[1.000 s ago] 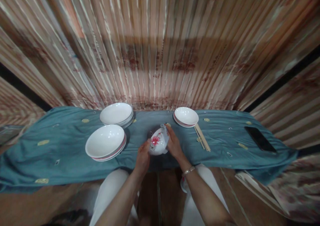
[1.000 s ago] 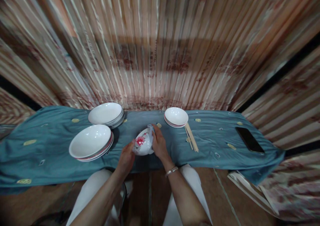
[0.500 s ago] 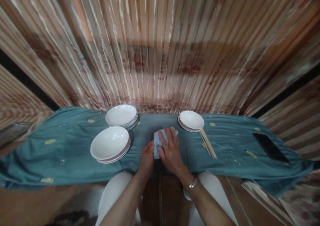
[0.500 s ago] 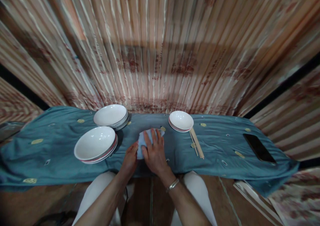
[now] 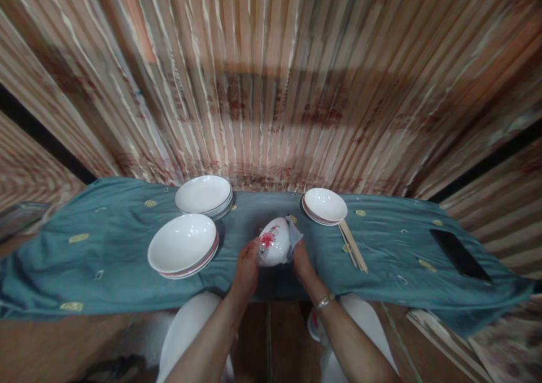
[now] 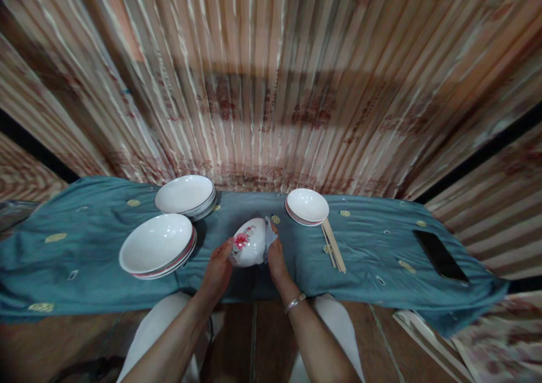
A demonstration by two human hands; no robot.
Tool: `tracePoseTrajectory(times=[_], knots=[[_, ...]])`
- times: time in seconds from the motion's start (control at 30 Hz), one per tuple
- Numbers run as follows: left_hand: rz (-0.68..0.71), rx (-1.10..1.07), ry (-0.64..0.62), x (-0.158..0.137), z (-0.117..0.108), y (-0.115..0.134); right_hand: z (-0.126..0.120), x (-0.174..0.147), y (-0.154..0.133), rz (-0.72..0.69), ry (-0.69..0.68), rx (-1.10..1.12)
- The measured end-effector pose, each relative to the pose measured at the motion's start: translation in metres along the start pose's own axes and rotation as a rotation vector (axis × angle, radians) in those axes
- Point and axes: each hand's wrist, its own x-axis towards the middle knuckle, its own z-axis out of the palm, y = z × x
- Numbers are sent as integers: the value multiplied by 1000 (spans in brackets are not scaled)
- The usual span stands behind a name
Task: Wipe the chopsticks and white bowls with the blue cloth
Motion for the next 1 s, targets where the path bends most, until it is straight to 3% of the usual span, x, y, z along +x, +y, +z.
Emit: tracePoseTrajectory(times=[0.13, 0.4, 0.57, 0.7, 0.87, 1.0], knots=[[-10, -54, -58, 4, -3, 2, 11, -3, 2, 167, 27, 164], [-112, -184, -36, 10, -1, 8, 23, -16, -4, 186, 112, 142], [-117, -188, -49, 13, -1, 10, 31, -32, -10, 194, 92, 95], [-99, -176, -60, 21, -2, 8, 39, -47, -14, 179, 58, 23], [-102, -291, 23, 27, 1, 9, 48, -66, -17, 158, -1, -82], [-149, -349, 56, 27, 5, 14, 49, -74, -17, 15, -48, -198]])
